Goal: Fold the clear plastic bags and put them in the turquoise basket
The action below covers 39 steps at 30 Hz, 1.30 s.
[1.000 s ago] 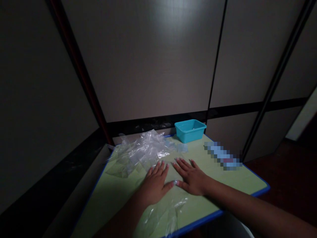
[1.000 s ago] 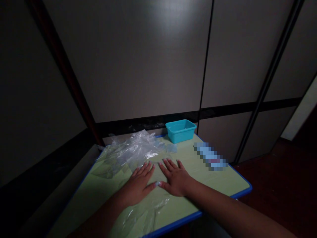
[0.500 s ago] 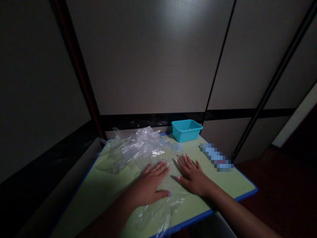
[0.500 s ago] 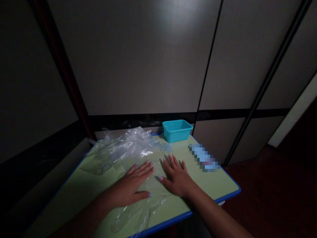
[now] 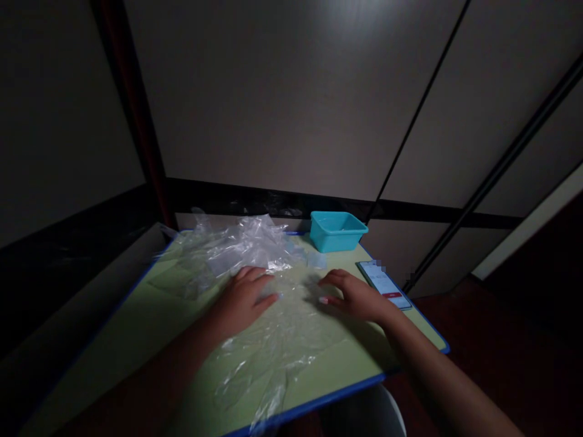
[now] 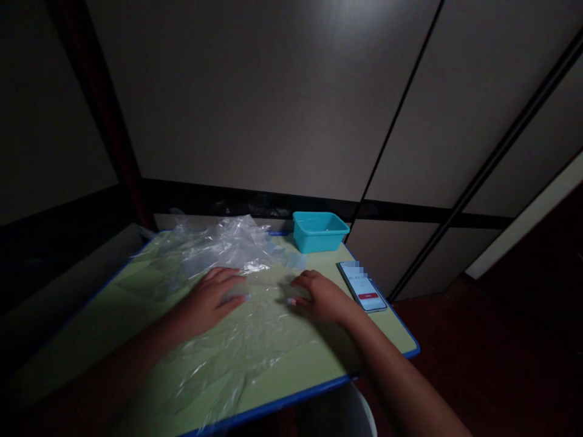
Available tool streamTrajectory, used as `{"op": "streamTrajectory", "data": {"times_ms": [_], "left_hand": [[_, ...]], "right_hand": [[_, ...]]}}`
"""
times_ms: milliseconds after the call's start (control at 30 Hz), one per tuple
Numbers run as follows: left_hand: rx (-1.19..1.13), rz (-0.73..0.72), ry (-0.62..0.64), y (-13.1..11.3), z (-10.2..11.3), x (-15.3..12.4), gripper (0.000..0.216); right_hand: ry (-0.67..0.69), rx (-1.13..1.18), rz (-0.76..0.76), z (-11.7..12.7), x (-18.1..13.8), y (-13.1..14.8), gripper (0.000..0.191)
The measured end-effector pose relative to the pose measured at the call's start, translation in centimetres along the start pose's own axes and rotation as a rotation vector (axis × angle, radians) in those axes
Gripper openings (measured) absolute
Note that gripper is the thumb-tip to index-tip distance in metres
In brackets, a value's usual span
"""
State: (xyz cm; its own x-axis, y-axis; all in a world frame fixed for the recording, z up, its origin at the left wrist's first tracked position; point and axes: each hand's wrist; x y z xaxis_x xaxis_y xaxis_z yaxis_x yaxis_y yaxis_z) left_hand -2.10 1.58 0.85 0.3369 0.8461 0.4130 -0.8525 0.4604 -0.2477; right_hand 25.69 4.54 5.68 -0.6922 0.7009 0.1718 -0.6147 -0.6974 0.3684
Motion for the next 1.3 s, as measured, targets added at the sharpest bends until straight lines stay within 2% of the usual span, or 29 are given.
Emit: {"op": "streamTrajectory", "data": {"times_ms": [100, 200, 367, 467, 600, 700, 833, 967, 1067, 1167, 1300], "left_hand": [[0.044, 0.111, -0.105, 1.0, -0.3, 0.3, 0.033], [0.097, 0.167, -0.080, 1.1, -0.4, 0.0, 0.040], [0.189, 0.211, 0.002, 0.6, -0.9, -0.6, 0.061], [0.200, 0.249, 0.056, 0.7, -1.0, -0.6, 0.070], [0.130, 0.256, 0.101, 0.9, -1.1, -0.4, 0.077], [0.040, 0.234, 0.054, 0.9, -1.3, 0.0, 0.070], [-0.169, 0.236, -0.036, 0.5, -1.3, 0.6, 0.065], [-0.372, 0.359, -0.085, -0.2, -0.8, 1.0, 0.065], [-0.436, 0.398, -0.097, -0.5, -0.5, 1.3, 0.044], [-0.411, 0.323, -0.083, -0.5, -0.4, 1.5, 0.018], [-0.337, 0.171, -0.150, -0.7, -0.1, 1.4, 0.012]], "right_hand": [[0.053, 0.049, -0.039, -0.9, 4.6, -1.3, 0.030], [0.024, 0.104, -0.170, -3.1, 7.1, -1.8, 0.037], [-0.051, 0.010, -0.187, -5.9, 7.4, -1.5, 0.040], [-0.035, 0.011, -0.239, -6.2, 7.2, -1.1, 0.040], [0.013, 0.093, -0.257, -6.0, 7.1, -0.7, 0.031], [0.021, 0.215, -0.164, -5.9, 6.8, -0.7, 0.023], [-0.008, 0.357, 0.033, -5.6, 6.4, -0.9, 0.014], [0.005, 0.415, 0.150, -5.3, 6.1, -1.2, 0.018], [0.002, 0.457, 0.161, -5.4, 6.1, -1.5, 0.016], [0.009, 0.457, 0.133, -5.5, 6.0, -1.5, 0.013], [-0.015, 0.249, 0.011, -5.0, 5.8, -1.2, 0.011]]}}
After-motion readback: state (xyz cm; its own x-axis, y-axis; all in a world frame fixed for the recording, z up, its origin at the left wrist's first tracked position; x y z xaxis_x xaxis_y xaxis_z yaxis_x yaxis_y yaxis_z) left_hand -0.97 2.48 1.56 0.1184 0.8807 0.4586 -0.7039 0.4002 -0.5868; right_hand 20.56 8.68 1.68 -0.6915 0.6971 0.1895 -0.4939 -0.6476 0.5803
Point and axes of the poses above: each hand's wrist, its own x-axis towards the middle knuckle, its own z-axis out of the back of the hand, y = z × x, and after that the axes turned 1 degree about x, right-handed
